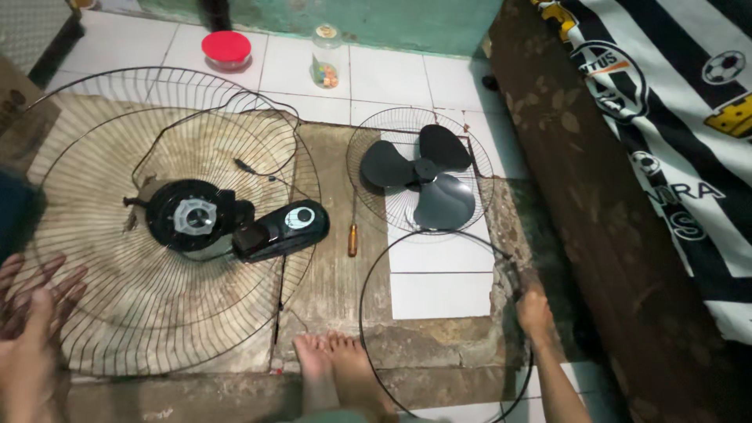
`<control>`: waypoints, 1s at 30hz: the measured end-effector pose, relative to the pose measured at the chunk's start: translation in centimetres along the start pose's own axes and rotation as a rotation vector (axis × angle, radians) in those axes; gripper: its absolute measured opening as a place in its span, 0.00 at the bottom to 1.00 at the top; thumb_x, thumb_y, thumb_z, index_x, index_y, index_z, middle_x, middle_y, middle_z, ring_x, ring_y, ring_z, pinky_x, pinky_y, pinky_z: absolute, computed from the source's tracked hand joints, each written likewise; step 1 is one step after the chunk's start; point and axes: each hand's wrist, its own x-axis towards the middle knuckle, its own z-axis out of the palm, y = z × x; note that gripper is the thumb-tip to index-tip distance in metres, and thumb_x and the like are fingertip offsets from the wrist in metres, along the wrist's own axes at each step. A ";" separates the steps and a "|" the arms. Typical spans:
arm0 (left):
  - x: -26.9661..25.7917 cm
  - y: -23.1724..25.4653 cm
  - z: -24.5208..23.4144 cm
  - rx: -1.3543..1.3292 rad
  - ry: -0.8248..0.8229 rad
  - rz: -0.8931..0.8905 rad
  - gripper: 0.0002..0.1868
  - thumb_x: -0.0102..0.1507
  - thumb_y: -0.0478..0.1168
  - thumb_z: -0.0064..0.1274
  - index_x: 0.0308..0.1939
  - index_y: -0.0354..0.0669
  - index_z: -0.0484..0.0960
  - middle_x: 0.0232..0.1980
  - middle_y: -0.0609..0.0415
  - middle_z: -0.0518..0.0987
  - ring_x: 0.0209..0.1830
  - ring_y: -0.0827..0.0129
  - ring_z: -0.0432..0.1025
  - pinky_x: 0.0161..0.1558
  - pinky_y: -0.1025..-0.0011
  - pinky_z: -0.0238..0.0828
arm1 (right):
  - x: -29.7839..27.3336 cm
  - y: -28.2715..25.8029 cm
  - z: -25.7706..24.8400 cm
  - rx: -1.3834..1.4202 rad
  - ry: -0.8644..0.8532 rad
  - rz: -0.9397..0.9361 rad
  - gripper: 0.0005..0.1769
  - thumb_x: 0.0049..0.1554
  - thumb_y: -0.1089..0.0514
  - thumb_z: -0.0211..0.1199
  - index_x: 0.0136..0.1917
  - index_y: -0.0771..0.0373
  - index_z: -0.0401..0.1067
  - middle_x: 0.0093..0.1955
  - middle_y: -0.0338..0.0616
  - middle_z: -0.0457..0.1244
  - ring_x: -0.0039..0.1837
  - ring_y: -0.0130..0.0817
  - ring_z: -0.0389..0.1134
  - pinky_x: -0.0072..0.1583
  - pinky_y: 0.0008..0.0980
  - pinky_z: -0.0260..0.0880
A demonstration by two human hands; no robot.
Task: The person wipes the fan motor housing with a white cloth, then reassembles the fan by attaching the front grille, mounting the fan blades, and securing the assembly with the central hub cap.
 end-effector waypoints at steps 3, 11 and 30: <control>-0.1 -0.6 -0.6 -0.051 0.016 0.054 0.23 0.75 0.36 0.46 0.73 0.33 0.62 0.69 0.41 0.72 0.64 0.55 0.73 0.62 0.60 0.74 | -1.6 -0.5 -1.8 0.169 0.457 -0.280 0.13 0.61 0.62 0.55 0.59 0.65 0.69 0.59 0.62 0.65 0.55 0.65 0.68 0.55 0.57 0.69; 0.1 -1.1 -1.9 -0.091 0.011 -0.002 0.25 0.75 0.39 0.47 0.75 0.35 0.66 0.65 0.43 0.77 0.58 0.59 0.76 0.60 0.64 0.75 | -3.9 -6.8 -16.3 0.352 0.782 -0.572 0.04 0.70 0.67 0.55 0.55 0.70 0.71 0.52 0.59 0.63 0.54 0.58 0.66 0.57 0.49 0.67; 1.2 -4.2 -2.7 0.053 0.172 0.093 0.32 0.73 0.52 0.42 0.74 0.34 0.68 0.62 0.44 0.79 0.57 0.61 0.74 0.58 0.67 0.70 | -7.9 -45.0 -31.9 1.023 0.727 -1.287 0.05 0.68 0.71 0.52 0.54 0.71 0.68 0.45 0.53 0.63 0.41 0.43 0.66 0.44 0.39 0.65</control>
